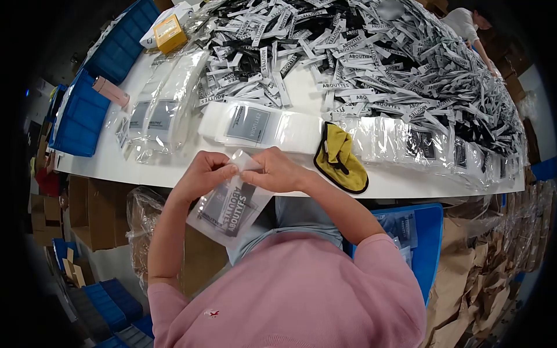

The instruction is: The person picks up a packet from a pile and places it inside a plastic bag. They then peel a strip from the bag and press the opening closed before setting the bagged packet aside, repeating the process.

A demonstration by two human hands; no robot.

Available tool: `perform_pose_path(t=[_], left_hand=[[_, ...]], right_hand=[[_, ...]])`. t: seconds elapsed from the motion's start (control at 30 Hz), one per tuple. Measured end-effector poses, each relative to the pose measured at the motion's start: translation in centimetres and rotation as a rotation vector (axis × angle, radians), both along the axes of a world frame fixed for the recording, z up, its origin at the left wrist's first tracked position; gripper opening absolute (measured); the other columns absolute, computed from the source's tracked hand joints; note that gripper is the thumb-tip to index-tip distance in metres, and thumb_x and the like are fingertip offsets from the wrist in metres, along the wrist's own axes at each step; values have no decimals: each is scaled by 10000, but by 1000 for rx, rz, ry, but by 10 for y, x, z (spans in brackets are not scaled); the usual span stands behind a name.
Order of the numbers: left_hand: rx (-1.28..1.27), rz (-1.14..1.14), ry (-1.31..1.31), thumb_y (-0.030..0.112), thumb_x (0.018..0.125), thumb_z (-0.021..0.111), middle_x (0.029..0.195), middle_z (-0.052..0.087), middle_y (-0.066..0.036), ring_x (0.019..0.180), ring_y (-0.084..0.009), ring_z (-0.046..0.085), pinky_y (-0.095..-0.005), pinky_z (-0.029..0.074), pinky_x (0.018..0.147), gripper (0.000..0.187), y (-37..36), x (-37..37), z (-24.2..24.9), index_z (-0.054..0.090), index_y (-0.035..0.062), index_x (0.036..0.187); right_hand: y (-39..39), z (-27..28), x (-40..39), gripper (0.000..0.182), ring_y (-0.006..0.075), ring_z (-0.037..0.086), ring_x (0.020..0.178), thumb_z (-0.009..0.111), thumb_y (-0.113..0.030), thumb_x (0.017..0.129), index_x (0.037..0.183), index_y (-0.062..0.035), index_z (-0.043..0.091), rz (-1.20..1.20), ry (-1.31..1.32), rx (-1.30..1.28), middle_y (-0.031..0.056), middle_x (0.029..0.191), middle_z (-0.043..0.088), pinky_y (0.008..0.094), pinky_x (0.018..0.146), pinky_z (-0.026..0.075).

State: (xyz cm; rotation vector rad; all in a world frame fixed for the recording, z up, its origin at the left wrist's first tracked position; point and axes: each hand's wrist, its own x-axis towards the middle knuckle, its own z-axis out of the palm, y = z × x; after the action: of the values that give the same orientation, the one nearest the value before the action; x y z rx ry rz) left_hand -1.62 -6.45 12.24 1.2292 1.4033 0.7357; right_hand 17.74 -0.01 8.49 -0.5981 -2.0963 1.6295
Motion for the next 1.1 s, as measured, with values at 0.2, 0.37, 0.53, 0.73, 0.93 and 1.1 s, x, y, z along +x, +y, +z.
perform_pose_path(t=[0.2,0.37,0.53,0.73,0.93,1.1], left_hand=[[195,3,150,134,813,621,537,462,35,546,-28,378,-233,325,460,222,-6,9,3,584,-40,681],[431,26,465,63,742,642,594,553,-42,558,-122,489,-279,383,526,98,-5,9,13,615,-11,683],[737,-296,841,64,660,671,687,594,-105,686,-295,547,-376,428,629,69,1,35,22,632,24,700],[641,-322,769,157,693,690,646,585,-97,617,-282,546,-386,431,592,140,20,47,6,617,51,637],[651,-170,744,211,667,740,1048,588,-130,961,-284,533,-380,425,823,368,46,9,-47,622,61,981],[783,-271,988,255,606,772,1300,390,-140,1200,-339,345,-478,256,1001,713,51,-11,-68,467,104,1232]], right_hand=[[-5,6,-2,235,248,502,521,594,-213,769,719,16,577,-28,-69,194,149,603,568,334,522,404],[1,-3,12,178,324,554,651,579,-172,784,775,6,580,-38,-18,264,170,707,578,398,602,430],[-8,0,10,106,349,551,680,538,-131,799,776,-30,560,-114,-115,591,157,692,565,419,601,434],[-1,-14,61,127,331,547,642,570,-177,814,768,-59,574,-210,-112,560,122,668,565,399,565,433],[-14,-3,266,265,262,596,589,664,-295,717,764,-35,675,-404,-698,174,124,637,606,344,554,468],[-43,10,345,457,248,619,757,755,-311,635,951,-1,644,-803,-1057,236,138,884,652,313,724,499]])
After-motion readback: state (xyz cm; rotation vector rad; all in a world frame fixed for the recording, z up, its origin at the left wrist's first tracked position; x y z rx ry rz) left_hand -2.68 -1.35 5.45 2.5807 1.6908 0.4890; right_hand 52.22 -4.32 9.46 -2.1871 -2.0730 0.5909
